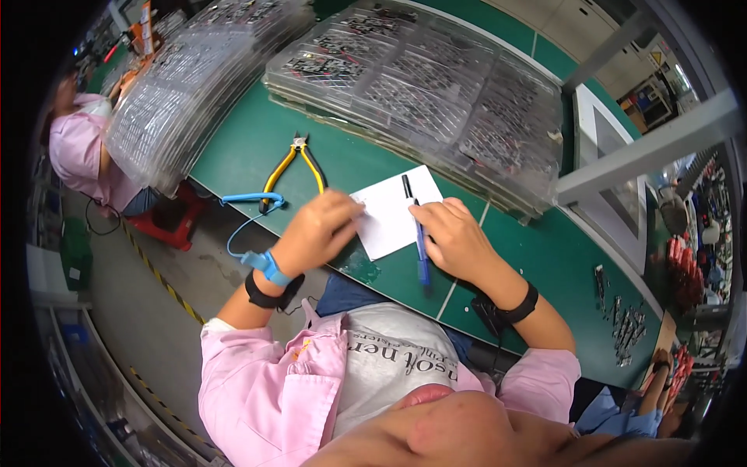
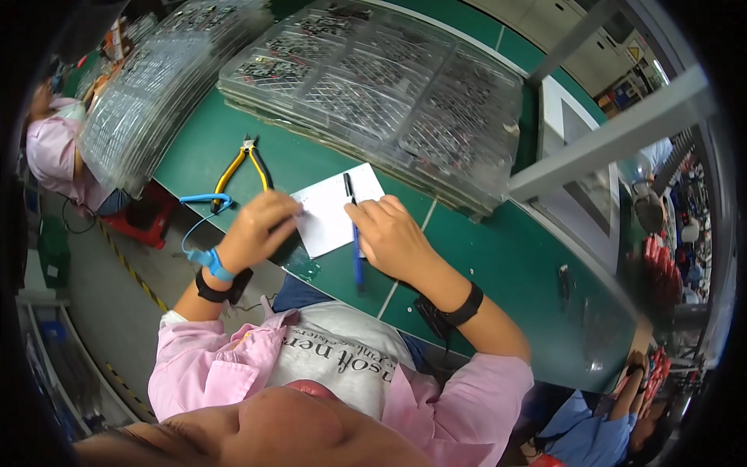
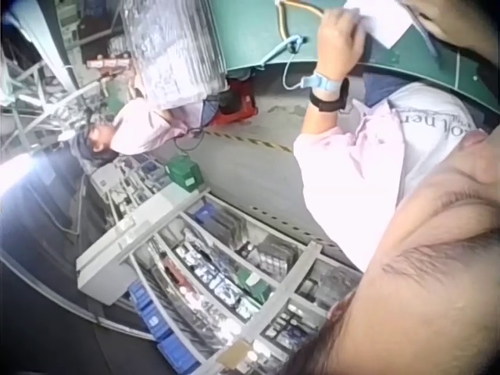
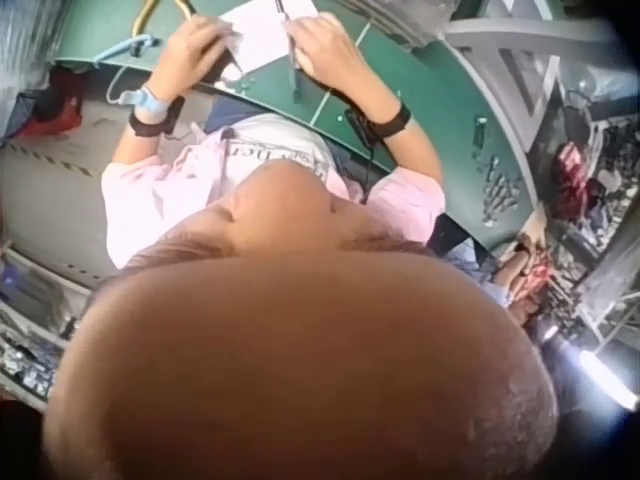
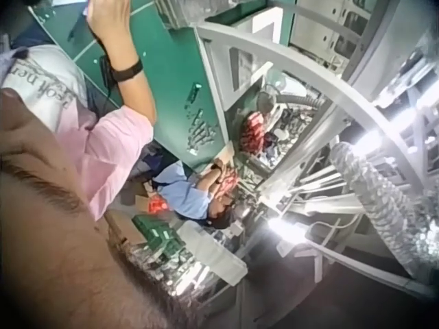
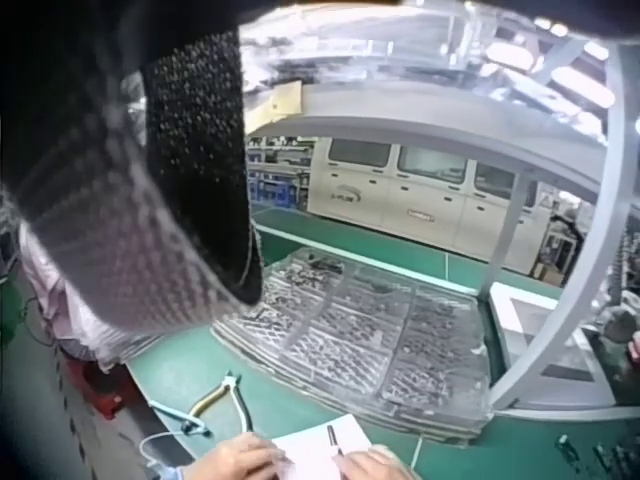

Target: The person picks up a circuit board from a tray, turns it over, and touches the wires before writing on a piece of paper. They then pick up another circuit board, turn it over, and touch the wires before placing it on the table.

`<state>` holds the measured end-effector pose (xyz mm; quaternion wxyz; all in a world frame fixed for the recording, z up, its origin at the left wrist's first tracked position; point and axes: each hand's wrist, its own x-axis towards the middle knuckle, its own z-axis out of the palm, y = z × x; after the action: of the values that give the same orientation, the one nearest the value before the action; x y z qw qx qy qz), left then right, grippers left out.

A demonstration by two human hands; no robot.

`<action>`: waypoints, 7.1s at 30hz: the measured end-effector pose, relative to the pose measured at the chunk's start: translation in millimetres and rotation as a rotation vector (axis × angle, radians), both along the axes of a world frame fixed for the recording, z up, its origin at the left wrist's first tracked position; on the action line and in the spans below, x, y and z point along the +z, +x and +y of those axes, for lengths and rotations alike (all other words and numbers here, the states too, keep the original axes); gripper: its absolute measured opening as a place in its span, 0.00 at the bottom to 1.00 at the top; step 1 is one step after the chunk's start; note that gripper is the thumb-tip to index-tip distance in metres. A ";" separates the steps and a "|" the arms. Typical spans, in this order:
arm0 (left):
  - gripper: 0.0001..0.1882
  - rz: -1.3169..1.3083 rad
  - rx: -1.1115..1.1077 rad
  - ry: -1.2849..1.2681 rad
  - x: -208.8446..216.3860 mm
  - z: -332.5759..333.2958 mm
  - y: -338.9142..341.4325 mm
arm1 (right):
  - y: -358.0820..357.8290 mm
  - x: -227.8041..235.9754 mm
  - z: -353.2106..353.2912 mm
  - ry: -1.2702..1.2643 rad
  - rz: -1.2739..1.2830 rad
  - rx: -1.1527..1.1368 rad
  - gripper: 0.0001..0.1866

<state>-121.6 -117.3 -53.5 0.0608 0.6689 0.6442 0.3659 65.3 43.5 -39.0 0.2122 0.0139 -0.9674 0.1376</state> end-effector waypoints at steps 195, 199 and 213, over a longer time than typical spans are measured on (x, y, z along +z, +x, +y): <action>0.19 -0.941 -0.456 -0.171 45.8 125.8 124.6 | 143.2 6.8 29.1 -1.549 -0.236 -0.083 0.10; 0.21 -1.060 -0.452 -0.530 33.3 121.9 118.1 | 138.0 10.7 23.2 -1.525 -0.314 0.053 0.10; 0.15 -1.229 -0.310 -0.331 20.1 128.1 114.3 | 141.5 -2.0 28.3 -1.799 0.444 -0.375 0.12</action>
<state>-7.3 10.8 -33.3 0.5722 0.4046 0.4360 0.5646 206.8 71.9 -41.0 0.3411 -0.2849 -0.4222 0.7901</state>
